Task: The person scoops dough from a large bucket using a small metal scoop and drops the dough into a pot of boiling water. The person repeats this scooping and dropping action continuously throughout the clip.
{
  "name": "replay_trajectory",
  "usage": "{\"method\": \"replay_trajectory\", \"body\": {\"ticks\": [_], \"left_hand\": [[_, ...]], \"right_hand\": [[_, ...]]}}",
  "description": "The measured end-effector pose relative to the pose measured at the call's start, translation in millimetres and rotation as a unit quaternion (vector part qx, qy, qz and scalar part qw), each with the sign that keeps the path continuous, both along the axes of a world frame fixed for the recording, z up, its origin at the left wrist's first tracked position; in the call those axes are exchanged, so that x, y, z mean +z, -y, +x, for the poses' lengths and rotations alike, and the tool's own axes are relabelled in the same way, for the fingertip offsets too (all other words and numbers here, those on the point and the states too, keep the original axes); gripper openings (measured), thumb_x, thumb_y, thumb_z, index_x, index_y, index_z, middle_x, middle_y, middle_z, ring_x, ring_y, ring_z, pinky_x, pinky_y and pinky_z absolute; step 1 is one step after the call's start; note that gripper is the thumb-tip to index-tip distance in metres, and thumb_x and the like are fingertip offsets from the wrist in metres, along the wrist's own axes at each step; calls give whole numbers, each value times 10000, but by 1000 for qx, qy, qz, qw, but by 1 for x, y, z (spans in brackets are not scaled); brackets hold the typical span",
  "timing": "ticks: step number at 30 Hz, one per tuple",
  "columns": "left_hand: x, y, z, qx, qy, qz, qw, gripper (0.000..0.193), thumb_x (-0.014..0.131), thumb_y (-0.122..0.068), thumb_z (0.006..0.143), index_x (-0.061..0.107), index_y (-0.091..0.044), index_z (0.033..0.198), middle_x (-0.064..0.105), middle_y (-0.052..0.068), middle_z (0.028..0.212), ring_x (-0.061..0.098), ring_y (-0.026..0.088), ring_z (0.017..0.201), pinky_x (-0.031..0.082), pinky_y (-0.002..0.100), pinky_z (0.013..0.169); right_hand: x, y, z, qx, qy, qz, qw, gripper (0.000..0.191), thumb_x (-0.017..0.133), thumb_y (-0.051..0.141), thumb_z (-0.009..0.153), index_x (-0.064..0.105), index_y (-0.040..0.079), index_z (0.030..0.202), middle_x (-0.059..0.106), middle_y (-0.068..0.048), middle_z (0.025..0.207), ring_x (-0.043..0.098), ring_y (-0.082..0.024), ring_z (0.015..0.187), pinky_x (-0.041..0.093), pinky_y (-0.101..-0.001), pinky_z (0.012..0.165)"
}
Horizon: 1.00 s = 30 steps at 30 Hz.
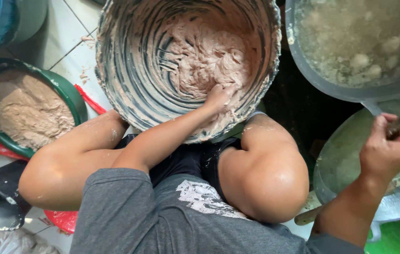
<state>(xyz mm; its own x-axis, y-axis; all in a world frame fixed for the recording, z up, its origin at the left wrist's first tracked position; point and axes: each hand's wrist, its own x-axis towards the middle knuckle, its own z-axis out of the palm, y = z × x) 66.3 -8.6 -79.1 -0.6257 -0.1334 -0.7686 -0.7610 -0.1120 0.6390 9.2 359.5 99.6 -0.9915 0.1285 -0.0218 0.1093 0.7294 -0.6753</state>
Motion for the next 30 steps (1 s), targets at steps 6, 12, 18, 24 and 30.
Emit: {"method": "replay_trajectory", "body": {"ticks": [6,12,18,24,30], "left_hand": [[-7,27,-9,-277,-87,-3,957,559,628,-505,977,738,13,794,699,100,693,639,211,635,531,398,632],[-16,25,-16,-134,-121,79,980,464,388,-395,1030,632,-14,1133,809,139,976,781,235,921,573,385,845],[0,21,-14,-118,-98,-64,986,428,535,-374,976,742,-12,1070,772,216,996,746,325,940,548,435,815],[1,34,-13,-112,-192,-132,966,436,512,-366,1001,725,-3,1116,705,289,1018,676,452,965,520,494,821],[14,34,-13,-50,-133,-103,984,447,573,-386,947,725,23,1046,737,285,968,735,427,921,551,483,805]], "right_hand": [[3,-107,126,-124,-52,349,927,113,673,8,992,667,-34,1096,666,-169,978,644,-342,901,491,-444,757],[-19,-105,212,-193,114,307,925,431,706,200,1068,637,36,1459,686,-275,1185,658,-471,1014,497,-514,876],[-28,-94,218,-80,58,338,936,839,743,128,889,315,-84,1579,564,-384,1460,591,-517,1276,472,-474,1073],[9,-58,194,-178,-2,283,943,930,634,-55,817,170,-124,1620,573,-381,1440,646,-463,1224,507,-453,1111],[78,-19,67,-30,-111,-51,992,490,529,-51,1042,361,-74,1501,619,-187,1137,645,-243,821,578,-371,777]]}}
